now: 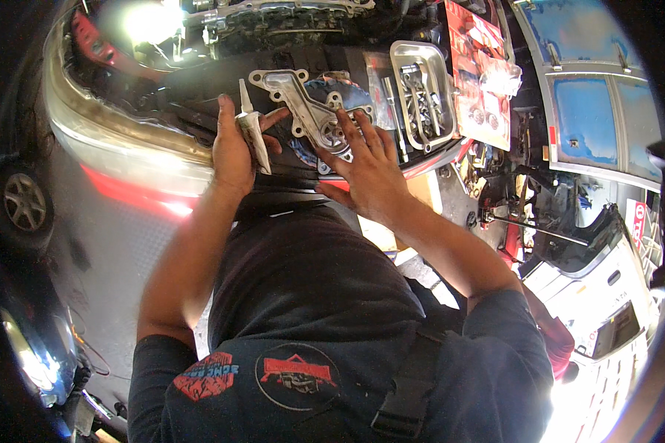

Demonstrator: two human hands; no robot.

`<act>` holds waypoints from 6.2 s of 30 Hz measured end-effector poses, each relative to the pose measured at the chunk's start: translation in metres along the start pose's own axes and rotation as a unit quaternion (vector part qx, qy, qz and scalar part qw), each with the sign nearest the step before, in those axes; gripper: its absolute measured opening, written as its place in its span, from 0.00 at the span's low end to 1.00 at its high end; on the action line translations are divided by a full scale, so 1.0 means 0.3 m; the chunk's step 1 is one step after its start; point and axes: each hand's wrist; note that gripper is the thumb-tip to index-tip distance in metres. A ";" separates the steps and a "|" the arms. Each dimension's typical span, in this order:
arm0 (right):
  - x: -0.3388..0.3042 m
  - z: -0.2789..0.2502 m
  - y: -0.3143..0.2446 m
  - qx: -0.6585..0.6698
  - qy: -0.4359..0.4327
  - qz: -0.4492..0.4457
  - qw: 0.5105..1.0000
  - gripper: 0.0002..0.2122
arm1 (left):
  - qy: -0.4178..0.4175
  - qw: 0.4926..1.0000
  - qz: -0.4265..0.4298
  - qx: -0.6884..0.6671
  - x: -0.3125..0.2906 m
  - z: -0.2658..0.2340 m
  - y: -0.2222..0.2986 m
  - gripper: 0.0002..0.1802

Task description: The person holds a metal gasket and applies sealant from a tube along its edges. They wipe the gasket with a cloth and continue applying sealant to different sections before the clip ends.

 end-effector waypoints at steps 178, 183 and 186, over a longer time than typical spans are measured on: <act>0.441 -0.029 -0.048 -0.004 0.126 -0.063 0.990 0.26 | -0.021 0.996 0.000 -0.082 0.221 -0.158 0.072 0.33; 0.450 -0.003 -0.064 -0.003 0.144 -0.103 0.984 0.27 | -0.022 0.997 0.002 -0.070 0.218 -0.162 0.072 0.33; 0.443 -0.014 -0.025 -0.036 0.123 -0.088 0.988 0.27 | -0.034 0.996 0.003 -0.079 0.211 -0.164 0.075 0.33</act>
Point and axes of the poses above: each hand's wrist, its own x-axis towards the middle knuckle, its own z-axis out of the palm, y = z × x, and after that the axes turned 14 degrees about z, right-handed
